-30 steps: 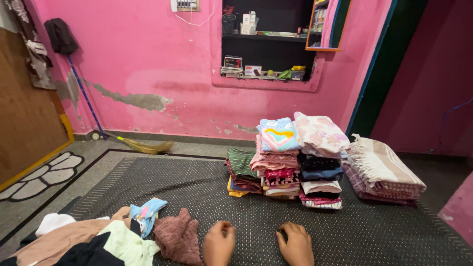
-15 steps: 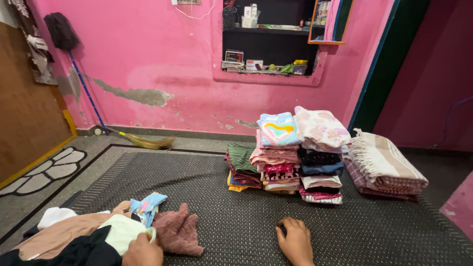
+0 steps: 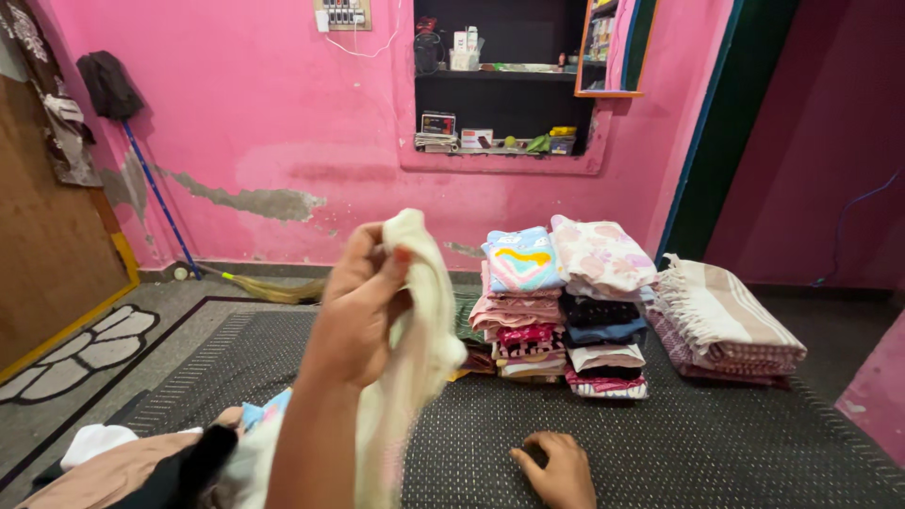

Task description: The person folds several items of clothing, including pants and shirts, by hand and places them into organized stacks on a floor mat.

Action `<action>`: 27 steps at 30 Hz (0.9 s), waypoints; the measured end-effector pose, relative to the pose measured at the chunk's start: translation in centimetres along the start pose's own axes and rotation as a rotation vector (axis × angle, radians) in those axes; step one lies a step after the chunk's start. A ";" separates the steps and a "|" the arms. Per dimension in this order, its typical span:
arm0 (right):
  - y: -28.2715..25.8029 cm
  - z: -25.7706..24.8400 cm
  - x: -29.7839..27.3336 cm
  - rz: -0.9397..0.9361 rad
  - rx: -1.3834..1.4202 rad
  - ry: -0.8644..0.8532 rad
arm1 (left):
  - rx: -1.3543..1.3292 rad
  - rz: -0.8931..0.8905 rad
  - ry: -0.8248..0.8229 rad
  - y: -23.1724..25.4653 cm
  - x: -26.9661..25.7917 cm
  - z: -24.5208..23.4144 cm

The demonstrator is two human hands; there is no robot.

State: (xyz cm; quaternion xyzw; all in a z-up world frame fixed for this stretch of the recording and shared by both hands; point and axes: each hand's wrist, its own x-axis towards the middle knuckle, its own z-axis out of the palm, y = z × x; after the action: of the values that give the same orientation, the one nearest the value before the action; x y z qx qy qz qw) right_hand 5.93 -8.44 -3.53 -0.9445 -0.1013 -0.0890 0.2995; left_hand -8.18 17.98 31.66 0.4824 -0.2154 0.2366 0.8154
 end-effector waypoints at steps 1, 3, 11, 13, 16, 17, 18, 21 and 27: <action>1.1 0.8 0.4 0.002 0.000 0.002 | -0.051 -0.029 -0.082 -0.2 0.3 1.2; 3.4 2.7 1.6 -0.053 0.740 -0.182 | -0.020 -0.045 -0.082 -0.9 0.8 3.0; -0.6 -7.2 2.5 0.091 1.445 -0.161 | 0.064 -0.155 -0.083 -4.3 0.6 3.9; -5.3 -11.9 1.3 0.017 1.466 -0.231 | 0.203 -0.190 -0.097 -4.6 0.4 3.9; -10.6 -16.6 0.5 -0.104 1.378 -0.245 | 1.211 -0.228 0.136 -3.7 -0.2 3.7; -11.8 -17.7 0.5 -0.058 1.351 -0.202 | 1.212 -0.225 0.136 -3.5 -0.4 3.5; -12.7 -18.7 0.8 -0.061 1.352 -0.202 | 1.400 -0.098 0.062 -3.4 -0.6 3.2; -14.5 -21.1 1.5 -0.076 1.211 -0.252 | 1.507 0.178 -0.217 -4.3 0.4 2.7; -16.7 -22.9 2.2 -0.373 1.210 -0.292 | 0.805 -0.499 -0.910 -8.0 3.1 0.9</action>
State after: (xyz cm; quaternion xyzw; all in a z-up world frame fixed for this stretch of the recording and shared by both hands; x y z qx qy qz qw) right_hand 1.45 -8.10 24.54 -0.5776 -0.3356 0.0625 0.7415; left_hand -1.08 14.42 28.40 0.8373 -0.3149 -0.1250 0.4290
